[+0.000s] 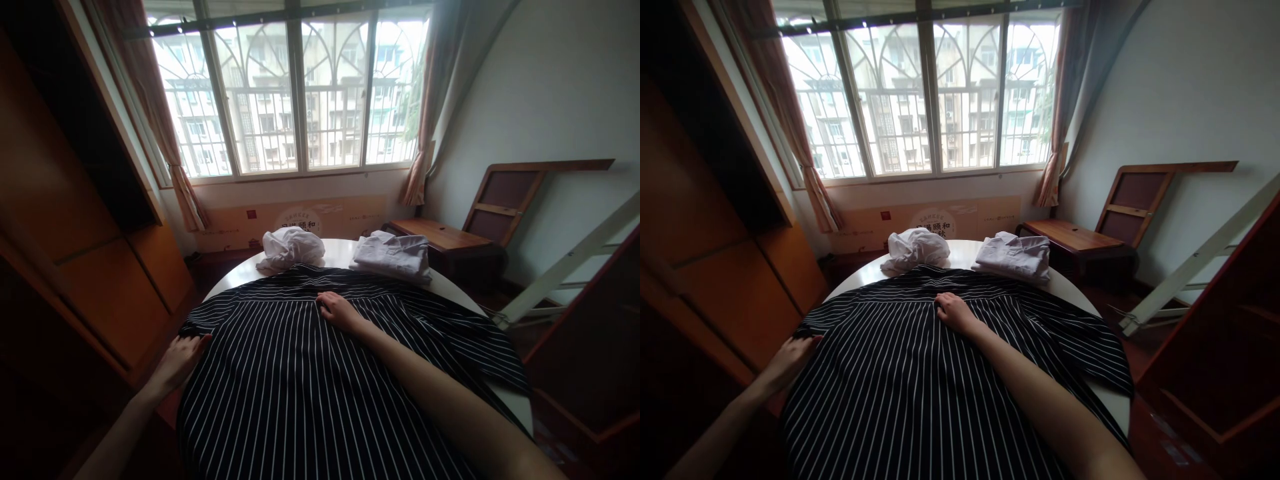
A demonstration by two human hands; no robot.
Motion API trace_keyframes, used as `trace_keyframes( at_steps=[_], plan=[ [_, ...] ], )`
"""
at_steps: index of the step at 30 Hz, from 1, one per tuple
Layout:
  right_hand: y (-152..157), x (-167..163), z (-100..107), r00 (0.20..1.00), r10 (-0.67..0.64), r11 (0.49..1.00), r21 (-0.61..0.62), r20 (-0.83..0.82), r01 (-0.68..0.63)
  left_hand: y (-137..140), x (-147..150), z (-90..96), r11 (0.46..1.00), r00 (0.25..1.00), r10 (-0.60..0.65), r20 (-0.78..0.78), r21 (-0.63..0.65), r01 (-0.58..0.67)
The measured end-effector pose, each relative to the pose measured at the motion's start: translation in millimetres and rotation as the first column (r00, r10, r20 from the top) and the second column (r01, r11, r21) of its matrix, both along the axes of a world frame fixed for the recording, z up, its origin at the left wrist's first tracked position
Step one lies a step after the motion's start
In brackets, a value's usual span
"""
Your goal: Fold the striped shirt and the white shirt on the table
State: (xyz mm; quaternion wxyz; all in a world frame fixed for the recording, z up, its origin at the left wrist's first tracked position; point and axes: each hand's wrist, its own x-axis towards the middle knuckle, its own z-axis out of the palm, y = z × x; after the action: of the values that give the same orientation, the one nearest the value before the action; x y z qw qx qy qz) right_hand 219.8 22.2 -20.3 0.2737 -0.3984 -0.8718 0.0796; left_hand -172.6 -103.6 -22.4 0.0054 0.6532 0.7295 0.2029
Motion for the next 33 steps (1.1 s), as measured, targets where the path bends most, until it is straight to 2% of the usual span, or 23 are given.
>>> trace_keyframes(
  at_steps=[3,5,8,9,11,12,14,16,19,23,28,33],
  plan=[
    [0,1,-1,1.000,0.015,1.000,0.007,-0.002,-0.015,26,7,12.8,0.971,0.972,0.222,0.073,-0.111,-0.213],
    [1,2,-1,1.000,0.022,1.000,0.006,-0.004,-0.022,42,19,24.7,0.958,0.954,0.286,0.088,-0.034,-0.284],
    [2,2,-1,0.999,0.024,1.000,-0.015,-0.023,-0.024,57,51,39.9,0.954,0.969,0.238,0.070,0.172,-0.247],
    [2,2,-1,0.999,0.026,0.999,-0.027,-0.035,-0.027,60,63,42.5,0.958,0.982,0.181,0.047,0.217,-0.187],
    [4,3,-3,0.996,0.022,0.997,-0.068,-0.090,-0.028,63,85,42.5,0.969,0.999,-0.037,-0.032,0.241,0.044],
    [5,3,-4,0.989,0.009,0.994,-0.110,-0.150,-0.026,63,94,40.1,0.955,0.981,-0.175,-0.083,0.229,0.189],
    [8,3,-5,0.950,-0.043,0.976,-0.218,-0.309,-0.026,62,103,31.8,0.887,0.902,-0.403,-0.157,0.177,0.427],
    [12,5,-5,0.898,-0.100,0.952,-0.304,-0.428,-0.039,59,102,22.4,0.860,0.870,-0.466,-0.163,0.148,0.488],
    [17,9,-3,0.849,-0.122,0.929,-0.360,-0.514,-0.085,54,90,13.5,0.886,0.898,-0.420,-0.130,0.156,0.437],
    [17,13,2,0.783,-0.153,0.895,-0.420,-0.603,-0.148,45,78,14.9,0.929,0.945,-0.309,-0.103,0.177,0.324],
    [10,13,8,0.796,-0.129,0.889,-0.425,-0.591,-0.172,30,71,20.5,0.963,0.967,-0.212,-0.138,0.140,0.231],
    [5,11,8,0.888,-0.004,0.887,-0.413,-0.460,-0.209,22,62,21.9,0.996,0.994,-0.024,-0.108,0.077,0.033]
  ],
)
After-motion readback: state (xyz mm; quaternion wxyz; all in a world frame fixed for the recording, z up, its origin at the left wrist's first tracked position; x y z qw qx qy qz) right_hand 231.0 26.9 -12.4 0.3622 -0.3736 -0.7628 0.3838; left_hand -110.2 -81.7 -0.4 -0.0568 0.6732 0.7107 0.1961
